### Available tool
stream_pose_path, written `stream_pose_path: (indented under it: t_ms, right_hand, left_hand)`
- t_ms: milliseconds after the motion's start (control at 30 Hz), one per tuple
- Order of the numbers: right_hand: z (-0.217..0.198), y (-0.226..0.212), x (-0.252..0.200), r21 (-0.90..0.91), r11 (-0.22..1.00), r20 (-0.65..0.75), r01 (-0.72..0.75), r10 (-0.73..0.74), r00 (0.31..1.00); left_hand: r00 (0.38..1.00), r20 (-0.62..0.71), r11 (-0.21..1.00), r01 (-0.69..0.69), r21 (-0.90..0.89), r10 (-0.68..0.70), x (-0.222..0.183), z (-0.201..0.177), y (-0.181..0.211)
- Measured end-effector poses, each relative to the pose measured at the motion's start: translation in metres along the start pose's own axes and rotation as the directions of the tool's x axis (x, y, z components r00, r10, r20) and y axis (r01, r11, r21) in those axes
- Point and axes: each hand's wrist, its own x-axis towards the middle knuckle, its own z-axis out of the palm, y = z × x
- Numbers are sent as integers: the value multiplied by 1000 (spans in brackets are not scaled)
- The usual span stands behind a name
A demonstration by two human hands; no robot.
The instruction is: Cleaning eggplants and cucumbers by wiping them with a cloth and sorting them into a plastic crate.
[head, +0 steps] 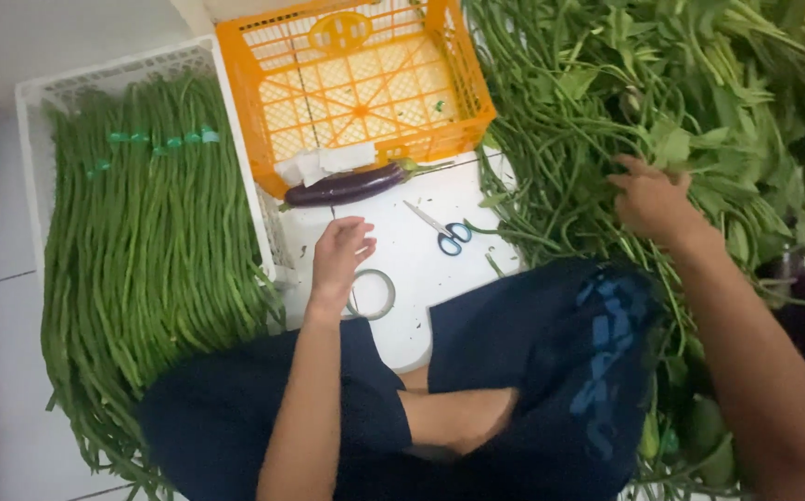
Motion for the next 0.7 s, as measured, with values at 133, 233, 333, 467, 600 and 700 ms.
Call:
stream_pose_path:
  t_ms: [133,233,333,467,600,700]
  right_hand:
    - [-3,1,-46,48,997,14,-57,56,998]
    - [-13,-16,-105,249,965,-266,80,-11,964]
    - [12,19,-158,359,931,-331,-69,197,923]
    - [58,92,-245,339,905,-437,-259,395,808]
    - [60,102,-313,299,726,-64,-619,663,746]
    - [107,125,-345,411,781,-141,-471,565,813]
  left_hand:
    - [996,88,982,-18,187,2,-42,-5,8]
    - [948,317,743,-185,643,-38,-83,-19,9]
    - [931,325,614,-162,773,-163,-97,-30,-4]
    - [957,279,626,-173,760,-75,-86,-24,-14]
    - [948,283,585,-148,797,-145,-71,-19,-23]
    - [942,304,516,-192,835,-142,-71,-19,-29]
